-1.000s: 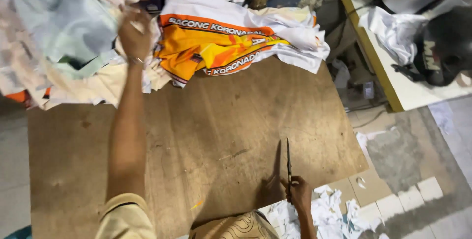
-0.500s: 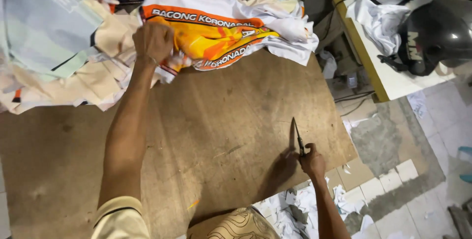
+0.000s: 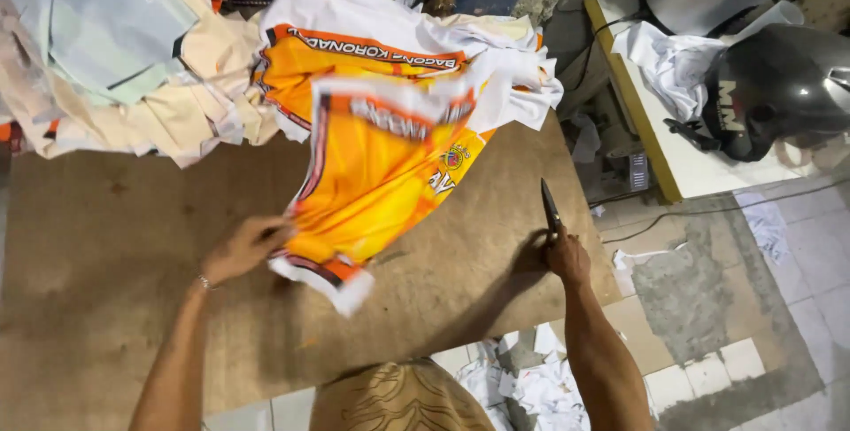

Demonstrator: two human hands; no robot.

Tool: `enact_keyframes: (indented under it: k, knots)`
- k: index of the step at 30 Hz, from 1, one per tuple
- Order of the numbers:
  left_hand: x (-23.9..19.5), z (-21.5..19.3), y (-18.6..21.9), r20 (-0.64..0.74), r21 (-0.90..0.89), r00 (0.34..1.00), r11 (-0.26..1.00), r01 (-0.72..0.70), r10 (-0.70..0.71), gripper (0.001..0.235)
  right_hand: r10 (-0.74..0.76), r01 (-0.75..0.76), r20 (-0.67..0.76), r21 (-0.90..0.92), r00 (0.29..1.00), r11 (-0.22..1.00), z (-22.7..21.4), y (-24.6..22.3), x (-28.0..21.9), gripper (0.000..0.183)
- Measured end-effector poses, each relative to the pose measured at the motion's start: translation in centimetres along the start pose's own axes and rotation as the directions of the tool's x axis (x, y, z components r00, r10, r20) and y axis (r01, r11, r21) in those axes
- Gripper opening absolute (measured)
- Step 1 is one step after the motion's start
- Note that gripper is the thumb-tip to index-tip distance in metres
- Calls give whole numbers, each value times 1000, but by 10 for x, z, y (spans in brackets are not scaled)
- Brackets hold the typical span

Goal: The person uses scissors to manually cut out garment pattern pieces from a large sheet of printed fabric on a wooden table.

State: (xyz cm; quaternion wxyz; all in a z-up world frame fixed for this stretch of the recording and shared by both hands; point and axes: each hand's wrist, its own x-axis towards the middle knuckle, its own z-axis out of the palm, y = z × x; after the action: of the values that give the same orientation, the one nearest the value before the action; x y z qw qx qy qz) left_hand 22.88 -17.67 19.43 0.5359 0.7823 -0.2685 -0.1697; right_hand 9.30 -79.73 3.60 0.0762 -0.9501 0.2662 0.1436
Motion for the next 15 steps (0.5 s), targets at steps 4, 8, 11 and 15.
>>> enact_keyframes:
  k: [4,8,11,15]
  knots:
    - [-108,32,-191,-572,440,725,603,666,-384,37,45,-46,-31,-51,999,998,-3,-12,5,38]
    - [-125,118,-158,-787,201,417,451,870,-454,84,-174,146,-364,-103,915,984,6,-87,1,24]
    - [-104,166,-225,-918,378,229,544,749,323,28,-341,310,-253,-155,906,938,77,-166,-17,25]
    - [-61,190,-191,-943,-326,-103,807,492,-318,16,-479,523,-213,413,852,746,85,-259,-154,27]
